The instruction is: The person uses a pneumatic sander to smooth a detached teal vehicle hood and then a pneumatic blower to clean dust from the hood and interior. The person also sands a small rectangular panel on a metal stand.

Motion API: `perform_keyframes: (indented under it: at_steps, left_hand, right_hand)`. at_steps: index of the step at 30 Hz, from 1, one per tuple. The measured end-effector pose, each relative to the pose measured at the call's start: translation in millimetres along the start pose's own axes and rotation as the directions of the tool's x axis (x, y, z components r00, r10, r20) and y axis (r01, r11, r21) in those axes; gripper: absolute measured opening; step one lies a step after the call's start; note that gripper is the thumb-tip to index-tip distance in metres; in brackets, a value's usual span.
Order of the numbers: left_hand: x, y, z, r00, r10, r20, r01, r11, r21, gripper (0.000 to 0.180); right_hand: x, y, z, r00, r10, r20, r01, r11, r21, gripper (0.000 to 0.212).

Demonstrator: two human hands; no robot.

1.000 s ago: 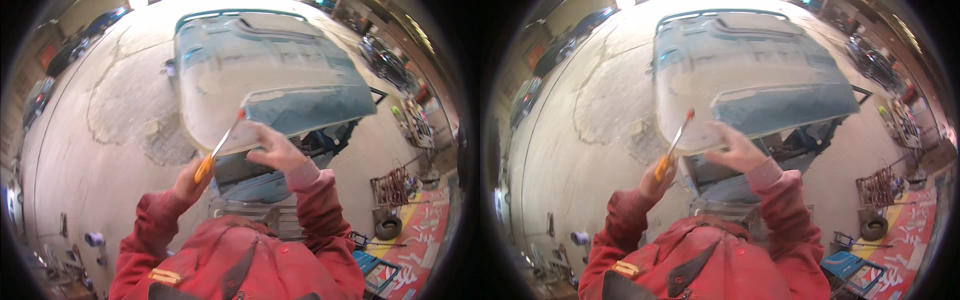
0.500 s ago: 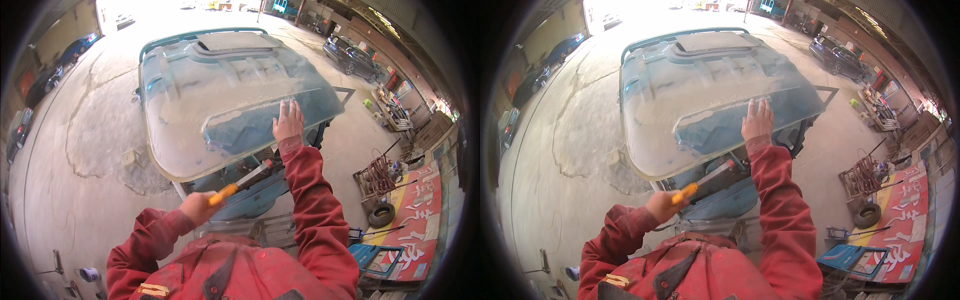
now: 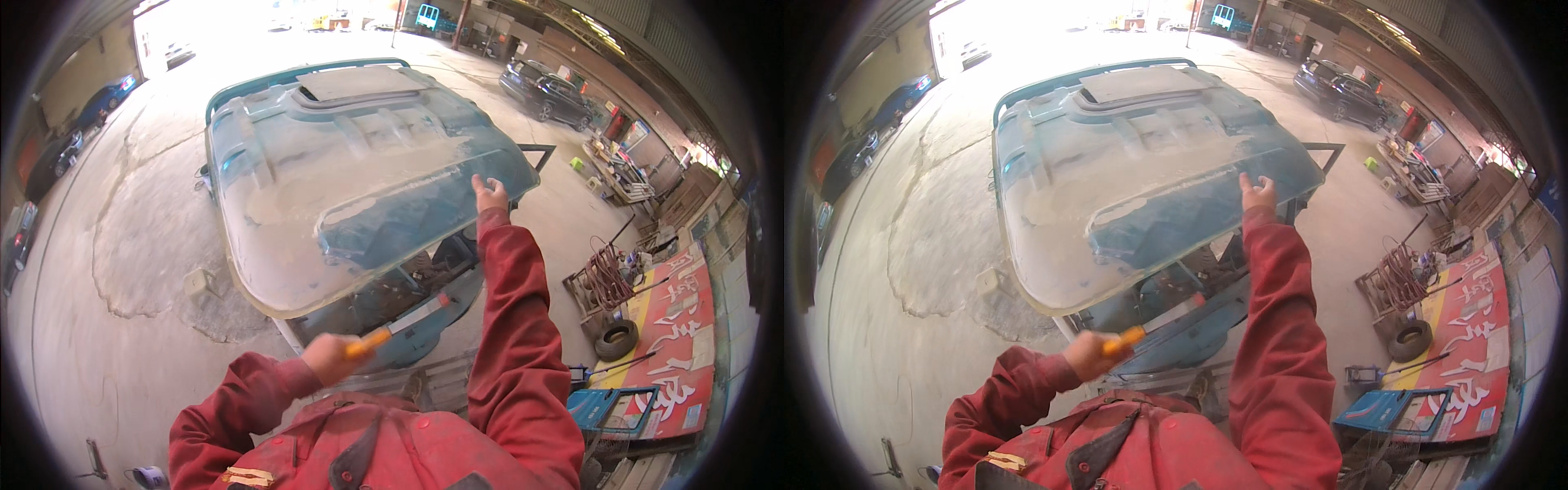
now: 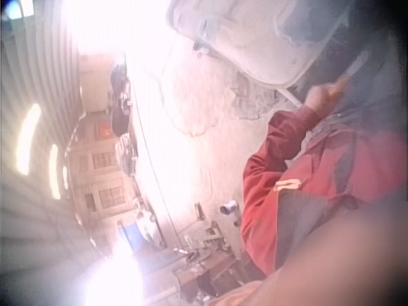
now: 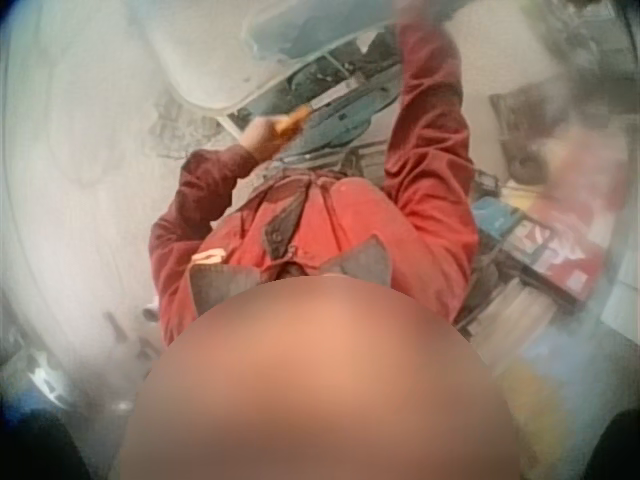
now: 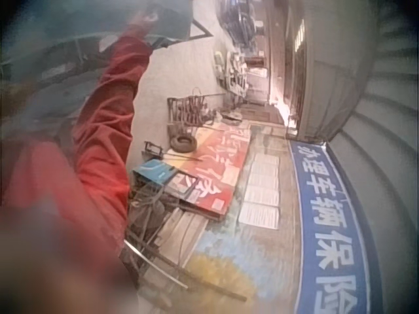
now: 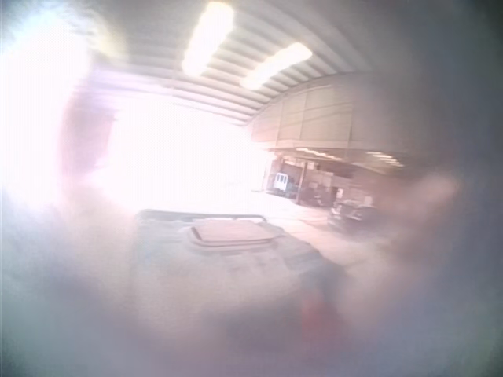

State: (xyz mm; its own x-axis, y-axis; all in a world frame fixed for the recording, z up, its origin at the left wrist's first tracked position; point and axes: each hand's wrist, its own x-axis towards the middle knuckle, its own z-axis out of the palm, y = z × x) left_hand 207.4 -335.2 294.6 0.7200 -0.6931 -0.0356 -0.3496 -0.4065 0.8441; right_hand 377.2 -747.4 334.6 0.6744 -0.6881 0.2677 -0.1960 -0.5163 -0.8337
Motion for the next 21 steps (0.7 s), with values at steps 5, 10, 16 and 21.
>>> perform_keyframes:
  at_steps: [5, 10, 16, 21]
  left_hand:
    - [-1.9, -2.7, -4.5, 0.986, 0.125, 0.113, -0.122, 0.992, -0.033, 0.030]
    - [-12.9, -12.7, -11.9, 0.869, 0.137, 0.475, -0.161, 0.987, 0.009, 0.026]
    - [-1.5, -32.7, 1.5, 0.976, -0.025, 0.216, 0.030, 0.999, -0.021, 0.033]
    - [-7.9, -34.9, -2.2, 0.882, 0.083, 0.463, -0.193, 0.962, 0.194, 0.030]
  right_hand:
    - [11.0, 10.9, -31.1, 0.893, 0.358, 0.271, -0.445, 0.625, 0.641, 0.085]
    - [3.4, 19.4, -57.5, 0.881, 0.358, 0.311, -0.458, 0.476, 0.750, 0.086]
    - [1.1, 27.7, -68.5, 0.883, 0.388, 0.265, -0.424, 0.414, 0.806, 0.085]
    - [-9.2, 41.0, -61.3, 0.991, 0.012, -0.134, 0.000, 0.996, 0.088, 0.069]
